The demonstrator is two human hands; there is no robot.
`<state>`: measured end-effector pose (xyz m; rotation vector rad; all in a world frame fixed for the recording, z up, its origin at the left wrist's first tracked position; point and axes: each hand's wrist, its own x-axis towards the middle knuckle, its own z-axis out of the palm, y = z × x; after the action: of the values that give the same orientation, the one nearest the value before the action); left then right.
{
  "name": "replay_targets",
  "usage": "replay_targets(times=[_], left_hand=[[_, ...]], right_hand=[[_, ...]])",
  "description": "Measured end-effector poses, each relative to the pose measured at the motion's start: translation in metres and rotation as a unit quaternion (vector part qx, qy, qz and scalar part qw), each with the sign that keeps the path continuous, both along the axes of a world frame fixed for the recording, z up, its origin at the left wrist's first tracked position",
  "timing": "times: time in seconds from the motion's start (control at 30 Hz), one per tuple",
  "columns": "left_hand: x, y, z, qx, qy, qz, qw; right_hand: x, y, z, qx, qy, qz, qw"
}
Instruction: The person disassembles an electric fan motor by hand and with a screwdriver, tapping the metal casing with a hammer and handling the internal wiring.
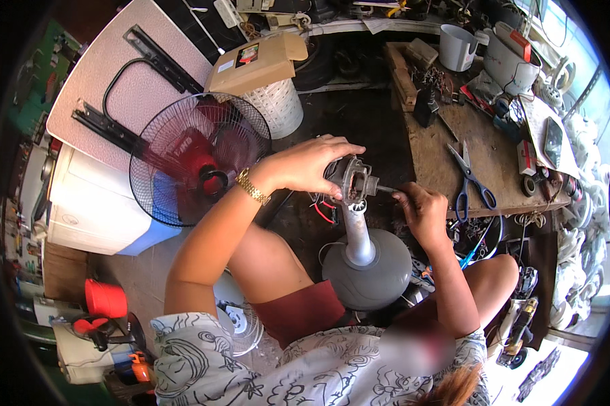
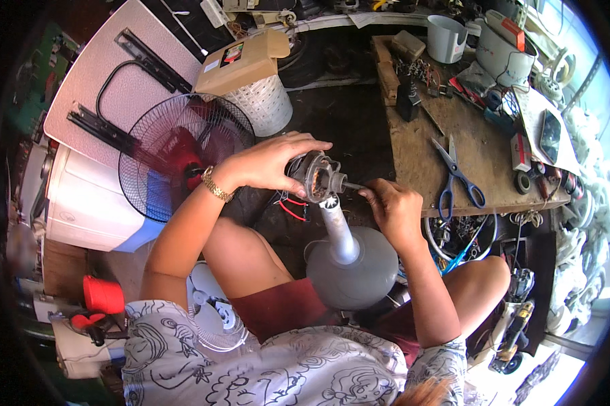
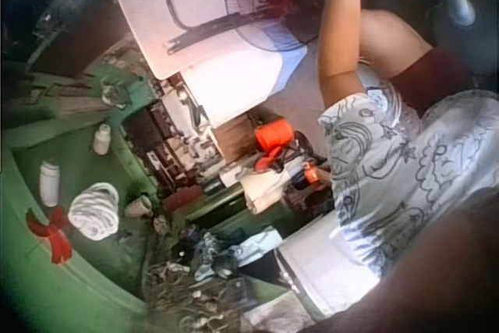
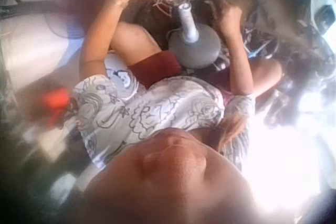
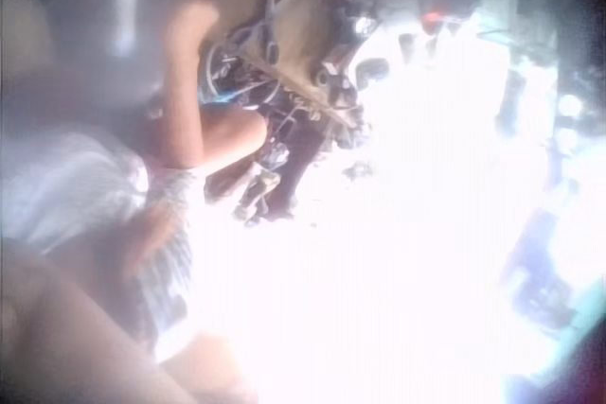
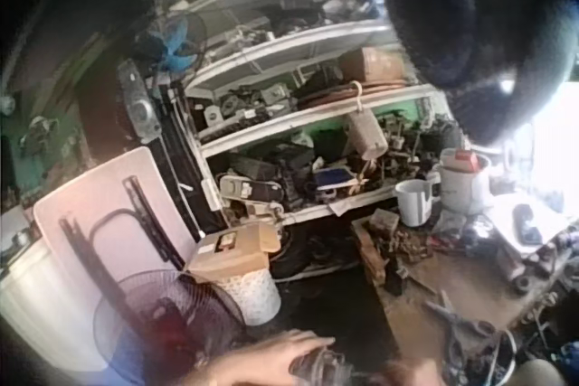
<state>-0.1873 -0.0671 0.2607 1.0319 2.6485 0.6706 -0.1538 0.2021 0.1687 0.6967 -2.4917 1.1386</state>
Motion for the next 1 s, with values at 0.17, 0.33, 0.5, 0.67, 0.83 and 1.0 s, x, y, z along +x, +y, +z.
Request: replay_targets(times=[0.17,0.33,0.5,0.67,0.83,1.0], left_hand=[[-0.006,0.0,0.0,-0.047,0.013,-0.028,0.998],[-0.003,-0.001,-0.001,-0.04,0.011,-0.004,0.999],[0.009,-0.012,0.006,0.034,0.017,0.006,0.999],[0.013,-0.026,0.044,0.035,-0.028,0.052,0.998],[-0.031,-0.041,0.061,0.032,0.016,0.091,0.995],[-0.099,-0.051,0.055,-0.031,0.098,0.168,0.981]], right_hand=[[0.0,0.001,-0.003,-0.015,0.04,0.012,0.999],[0.026,0.002,-0.008,-0.076,-0.029,-0.044,0.996],[0.068,0.049,-0.057,-0.089,-0.039,-0.111,0.989],[0.112,0.093,-0.066,-0.159,-0.103,-0.146,0.971],[0.127,0.112,-0.061,-0.171,-0.101,-0.166,0.966],[0.123,0.112,-0.051,-0.132,-0.068,-0.16,0.976]])
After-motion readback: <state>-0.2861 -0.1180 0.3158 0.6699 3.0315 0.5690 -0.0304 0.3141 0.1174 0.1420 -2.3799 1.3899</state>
